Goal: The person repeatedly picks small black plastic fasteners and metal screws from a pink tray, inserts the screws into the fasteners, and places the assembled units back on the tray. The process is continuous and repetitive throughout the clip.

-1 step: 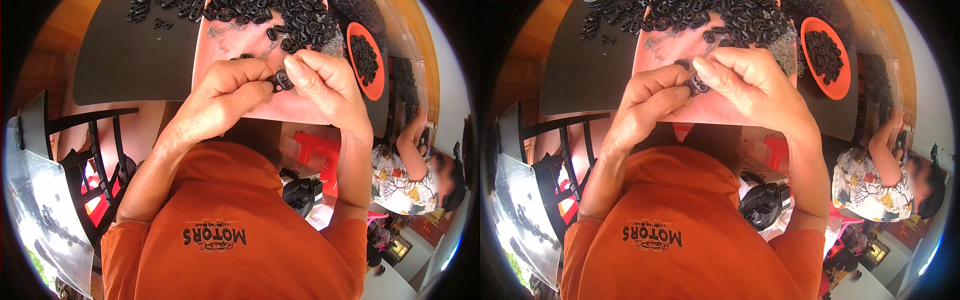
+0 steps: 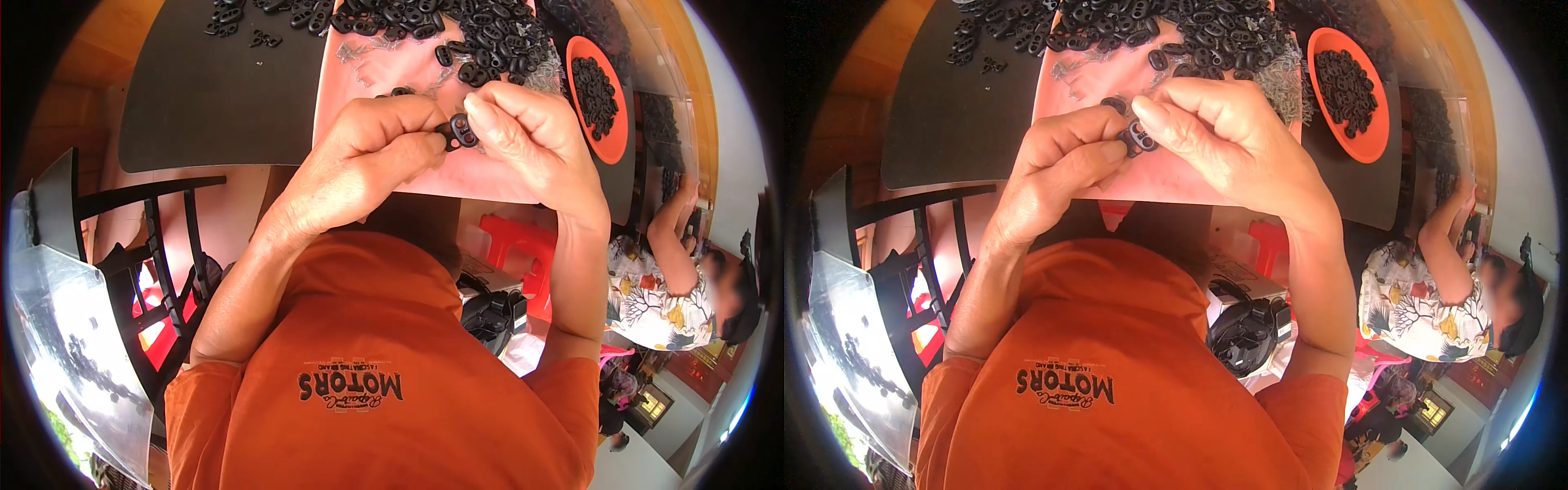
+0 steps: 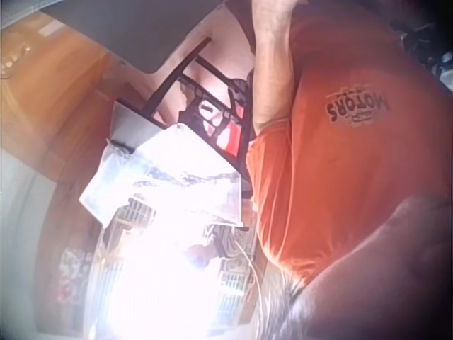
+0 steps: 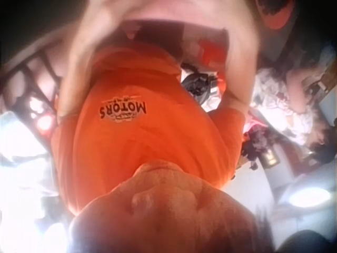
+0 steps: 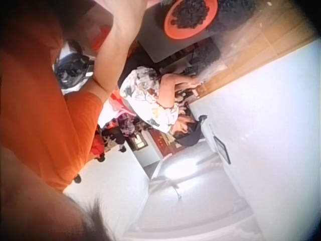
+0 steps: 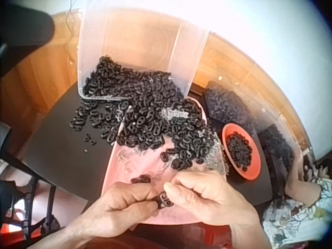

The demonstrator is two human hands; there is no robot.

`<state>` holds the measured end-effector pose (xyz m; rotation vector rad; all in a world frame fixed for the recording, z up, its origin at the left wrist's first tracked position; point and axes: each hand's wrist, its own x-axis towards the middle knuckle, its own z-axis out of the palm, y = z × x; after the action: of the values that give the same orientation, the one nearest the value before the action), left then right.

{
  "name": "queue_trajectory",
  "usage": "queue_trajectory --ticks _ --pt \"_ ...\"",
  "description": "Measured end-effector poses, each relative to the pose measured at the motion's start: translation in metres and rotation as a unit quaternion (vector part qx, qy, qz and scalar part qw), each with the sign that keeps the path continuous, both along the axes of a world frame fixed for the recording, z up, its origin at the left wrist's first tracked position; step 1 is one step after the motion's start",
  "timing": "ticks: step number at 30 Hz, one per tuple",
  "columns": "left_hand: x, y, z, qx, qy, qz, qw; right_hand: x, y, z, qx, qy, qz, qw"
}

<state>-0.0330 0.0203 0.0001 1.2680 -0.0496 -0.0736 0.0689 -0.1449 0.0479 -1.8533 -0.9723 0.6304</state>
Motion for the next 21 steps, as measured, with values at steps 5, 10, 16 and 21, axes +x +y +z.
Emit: queue_trajectory --ticks 5,10,16,21 --pt "0.001 0.001 -0.005 -0.001 -0.004 -0.011 1.000 0.002 -0.001 0.002 0.003 -0.012 0.029 0.999" --pt "0.001 0.004 -0.004 0.000 0.022 -0.024 0.999 0.002 0.000 -0.001 -0.008 -0.029 0.021 0.999" --pt "0.001 0.002 -0.008 -0.020 -0.005 -0.014 1.000 -0.001 0.002 -0.004 0.009 -0.062 0.006 0.998" --pt "0.001 0.002 -0.010 -0.027 -0.019 -0.013 0.999 -0.005 0.005 -0.003 0.017 -0.084 0.003 0.996"
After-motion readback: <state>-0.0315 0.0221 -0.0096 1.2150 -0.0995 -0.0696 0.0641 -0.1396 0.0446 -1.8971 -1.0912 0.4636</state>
